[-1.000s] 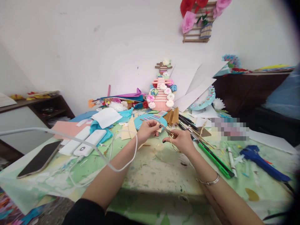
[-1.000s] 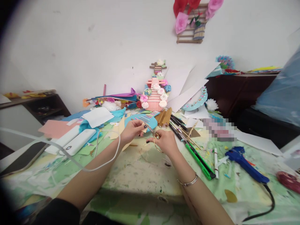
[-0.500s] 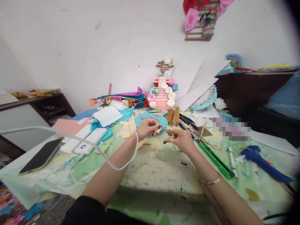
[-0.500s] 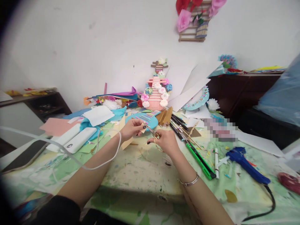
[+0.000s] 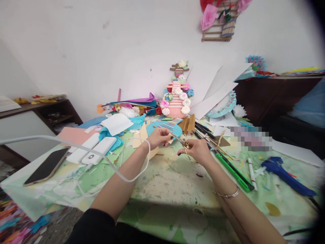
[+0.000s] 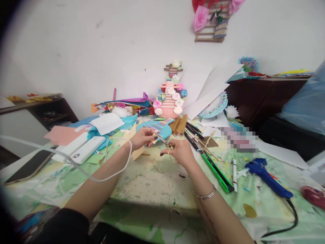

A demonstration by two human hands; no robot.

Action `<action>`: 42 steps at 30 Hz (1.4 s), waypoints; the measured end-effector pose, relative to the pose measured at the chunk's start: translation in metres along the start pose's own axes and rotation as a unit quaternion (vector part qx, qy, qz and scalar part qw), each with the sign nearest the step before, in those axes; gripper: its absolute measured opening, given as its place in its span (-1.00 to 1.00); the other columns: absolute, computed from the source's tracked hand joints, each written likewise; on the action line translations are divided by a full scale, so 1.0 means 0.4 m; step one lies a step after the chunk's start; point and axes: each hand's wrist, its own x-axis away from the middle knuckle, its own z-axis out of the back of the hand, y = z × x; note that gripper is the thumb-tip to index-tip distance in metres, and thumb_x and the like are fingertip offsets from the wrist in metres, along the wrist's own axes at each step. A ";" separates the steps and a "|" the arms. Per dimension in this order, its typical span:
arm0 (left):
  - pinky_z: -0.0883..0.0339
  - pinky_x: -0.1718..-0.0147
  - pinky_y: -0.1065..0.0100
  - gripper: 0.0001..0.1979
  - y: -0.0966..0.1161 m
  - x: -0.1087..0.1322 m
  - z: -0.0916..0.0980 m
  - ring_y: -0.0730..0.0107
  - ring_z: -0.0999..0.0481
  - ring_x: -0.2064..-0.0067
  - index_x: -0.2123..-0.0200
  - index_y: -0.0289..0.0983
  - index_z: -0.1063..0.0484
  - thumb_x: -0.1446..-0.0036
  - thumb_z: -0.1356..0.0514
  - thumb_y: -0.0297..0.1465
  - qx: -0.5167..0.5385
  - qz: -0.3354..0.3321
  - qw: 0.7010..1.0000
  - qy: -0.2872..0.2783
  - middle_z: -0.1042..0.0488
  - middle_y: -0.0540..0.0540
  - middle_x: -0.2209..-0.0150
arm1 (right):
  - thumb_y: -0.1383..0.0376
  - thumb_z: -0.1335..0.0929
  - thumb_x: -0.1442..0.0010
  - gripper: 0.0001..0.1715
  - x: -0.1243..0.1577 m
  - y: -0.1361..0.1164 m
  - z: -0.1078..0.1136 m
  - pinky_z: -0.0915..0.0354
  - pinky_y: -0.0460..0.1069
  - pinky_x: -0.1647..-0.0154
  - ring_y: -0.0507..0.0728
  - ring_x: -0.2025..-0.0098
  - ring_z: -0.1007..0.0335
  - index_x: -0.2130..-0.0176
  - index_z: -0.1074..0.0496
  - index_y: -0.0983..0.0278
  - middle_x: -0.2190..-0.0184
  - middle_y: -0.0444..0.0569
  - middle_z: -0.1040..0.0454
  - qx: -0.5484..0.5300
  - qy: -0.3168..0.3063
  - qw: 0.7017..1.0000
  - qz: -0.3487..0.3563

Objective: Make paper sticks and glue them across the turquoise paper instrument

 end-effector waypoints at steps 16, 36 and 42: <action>-0.10 0.73 0.57 -0.70 0.004 0.001 0.001 0.55 -0.37 0.70 0.56 -0.32 -0.30 0.16 -0.35 -0.27 -0.010 0.015 1.000 -0.011 -0.37 0.04 0.70 | -0.11 -0.35 0.02 -0.46 -0.001 -0.009 0.006 0.08 -0.08 0.58 -0.03 0.63 -0.04 0.62 -0.43 0.30 0.75 -0.17 -0.22 0.007 0.023 0.999 -0.021; 0.11 0.76 0.52 -0.73 0.001 0.008 -0.020 0.65 -0.11 0.75 0.55 -0.34 -0.42 0.05 -0.27 -0.23 -0.044 0.003 0.998 -0.037 -0.16 0.12 0.78 | -0.04 -0.38 0.03 -0.56 -0.004 -0.012 -0.001 0.04 -0.10 0.55 -0.02 0.59 -0.10 0.51 -0.41 0.30 0.68 -0.18 -0.27 -0.029 -0.007 0.999 -0.032; 0.00 0.71 0.53 -0.65 -0.005 0.002 -0.021 0.60 -0.29 0.70 0.62 -0.33 -0.29 0.01 -0.24 -0.20 -0.015 -0.018 1.000 -0.017 -0.29 0.07 0.72 | -0.04 -0.37 0.00 -0.55 -0.001 -0.021 -0.009 0.05 -0.10 0.54 -0.02 0.59 -0.09 0.54 -0.38 0.29 0.68 -0.18 -0.26 -0.027 -0.001 0.999 -0.030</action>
